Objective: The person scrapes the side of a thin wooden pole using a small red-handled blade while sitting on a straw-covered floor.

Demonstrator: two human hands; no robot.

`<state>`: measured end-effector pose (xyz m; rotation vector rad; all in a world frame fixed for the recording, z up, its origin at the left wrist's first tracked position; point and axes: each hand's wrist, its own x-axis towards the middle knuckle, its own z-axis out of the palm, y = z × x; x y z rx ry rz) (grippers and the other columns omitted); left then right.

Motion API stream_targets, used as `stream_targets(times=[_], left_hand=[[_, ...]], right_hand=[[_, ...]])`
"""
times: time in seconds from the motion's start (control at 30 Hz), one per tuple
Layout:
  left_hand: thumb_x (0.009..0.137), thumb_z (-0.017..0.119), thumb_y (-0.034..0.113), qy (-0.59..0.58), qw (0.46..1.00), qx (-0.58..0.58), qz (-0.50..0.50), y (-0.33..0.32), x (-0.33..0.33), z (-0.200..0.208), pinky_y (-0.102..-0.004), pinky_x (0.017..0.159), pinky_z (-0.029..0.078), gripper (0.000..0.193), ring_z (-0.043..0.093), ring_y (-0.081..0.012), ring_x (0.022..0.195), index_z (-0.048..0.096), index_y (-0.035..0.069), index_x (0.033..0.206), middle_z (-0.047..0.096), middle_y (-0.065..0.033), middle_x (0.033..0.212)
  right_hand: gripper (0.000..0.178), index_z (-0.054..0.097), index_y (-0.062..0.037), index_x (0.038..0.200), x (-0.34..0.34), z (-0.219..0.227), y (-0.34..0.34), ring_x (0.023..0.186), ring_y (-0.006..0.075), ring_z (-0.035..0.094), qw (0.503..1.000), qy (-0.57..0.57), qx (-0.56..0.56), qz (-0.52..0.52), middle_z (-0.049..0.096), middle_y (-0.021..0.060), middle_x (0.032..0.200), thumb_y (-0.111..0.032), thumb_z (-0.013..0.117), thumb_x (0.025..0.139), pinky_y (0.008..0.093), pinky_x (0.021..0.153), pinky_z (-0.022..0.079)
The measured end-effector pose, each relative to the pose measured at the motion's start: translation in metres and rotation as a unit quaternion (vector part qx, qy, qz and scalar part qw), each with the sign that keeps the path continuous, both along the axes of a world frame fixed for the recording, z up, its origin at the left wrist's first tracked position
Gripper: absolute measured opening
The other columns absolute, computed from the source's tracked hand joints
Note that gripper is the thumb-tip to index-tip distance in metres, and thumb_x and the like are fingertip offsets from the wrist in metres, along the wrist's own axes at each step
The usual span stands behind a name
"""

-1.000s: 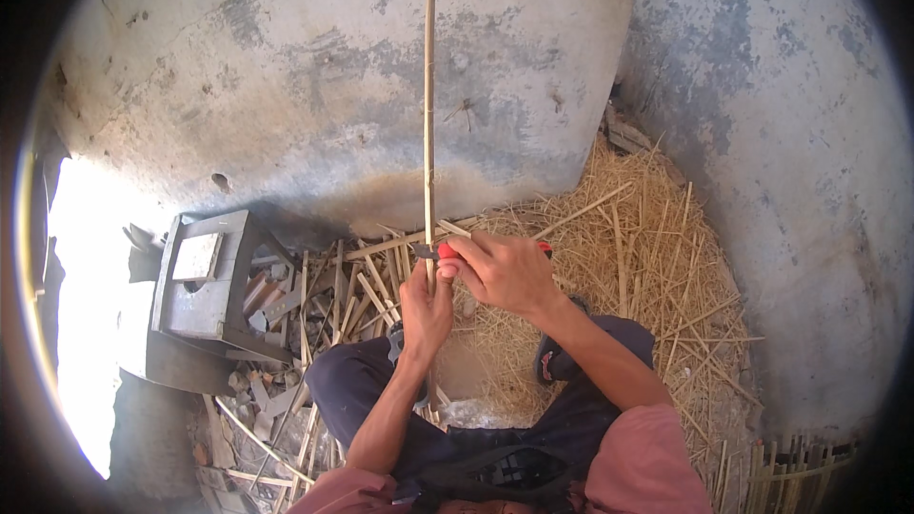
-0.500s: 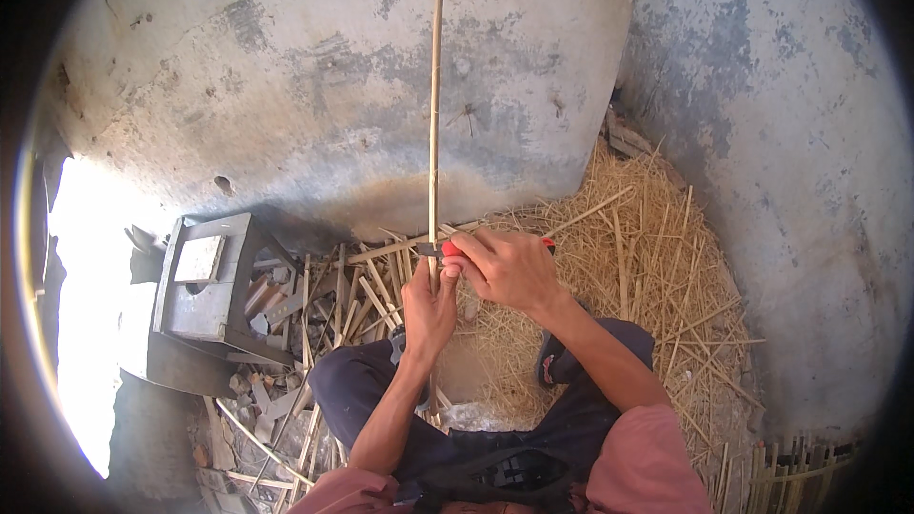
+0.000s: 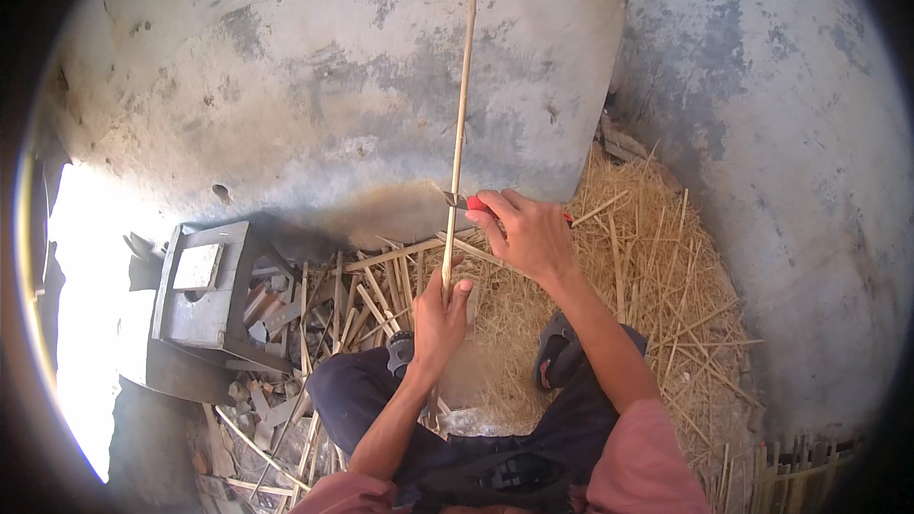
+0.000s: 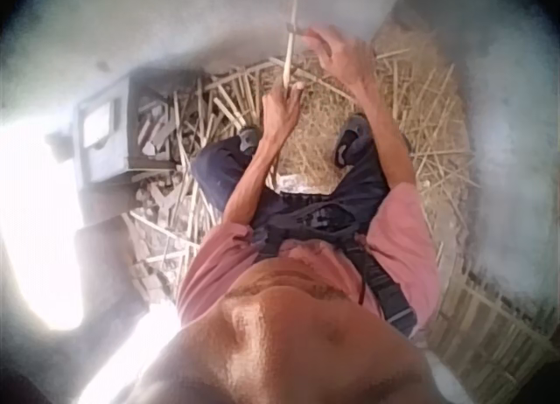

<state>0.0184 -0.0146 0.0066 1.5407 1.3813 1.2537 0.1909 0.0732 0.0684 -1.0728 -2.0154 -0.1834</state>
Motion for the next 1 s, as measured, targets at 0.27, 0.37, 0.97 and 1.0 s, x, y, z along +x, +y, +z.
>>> stream_targets(times=[0.27, 0.37, 0.97, 1.0], left_hand=[[0.110, 0.063, 0.030, 0.024, 1.000, 0.010, -0.007, -0.001, 0.001, 0.002, -0.0336, 0.056, 0.039, 0.041, 0.044, -0.0113, 0.057, 0.062, 0.001, 0.138, 0.047, -0.0037, 0.062], [0.110, 0.063, 0.029, 0.017, 1.000, -0.005, -0.002, -0.002, 0.000, 0.002, -0.0333, 0.055, 0.039, 0.039, 0.043, -0.0109, 0.057, 0.062, 0.002, 0.138, 0.047, -0.0039, 0.062], [0.103, 0.072, 0.028, 0.081, 0.993, 0.012, -0.081, -0.026, 0.000, -0.071, -0.0496, 0.050, 0.044, 0.035, 0.064, -0.0477, 0.057, 0.057, 0.000, 0.116, 0.059, -0.0221, 0.061], [0.103, 0.073, 0.029, 0.092, 0.992, 0.016, -0.085, -0.027, 0.000, -0.074, -0.0502, 0.050, 0.044, 0.036, 0.064, -0.0480, 0.059, 0.057, 0.000, 0.117, 0.060, -0.0224, 0.061]], right_hand=[[0.023, 0.076, -0.0084, 0.107, 0.009, -0.003, 0.019, 0.065, 0.0265, 0.073, 1.000, 0.013, 0.002, -0.004, 0.078, 0.0066, 0.090, -0.030, 0.074, 0.099, 0.0366, 0.056, 0.055], [0.024, 0.076, -0.0112, 0.107, 0.006, -0.002, 0.020, 0.065, 0.0279, 0.073, 1.000, 0.022, -0.002, -0.002, 0.077, 0.0065, 0.087, -0.033, 0.073, 0.099, 0.0385, 0.057, 0.056], [0.035, 0.077, -0.0082, 0.112, 0.091, 0.020, 0.088, 0.063, 0.0265, 0.068, 0.969, 0.143, -0.063, -0.191, 0.074, 0.0123, 0.077, -0.040, 0.063, 0.107, 0.0372, 0.059, 0.049], [0.035, 0.077, -0.0097, 0.113, 0.106, 0.016, 0.091, 0.065, 0.0285, 0.069, 0.967, 0.153, -0.037, -0.201, 0.073, 0.0128, 0.077, -0.041, 0.062, 0.107, 0.0389, 0.062, 0.050]])
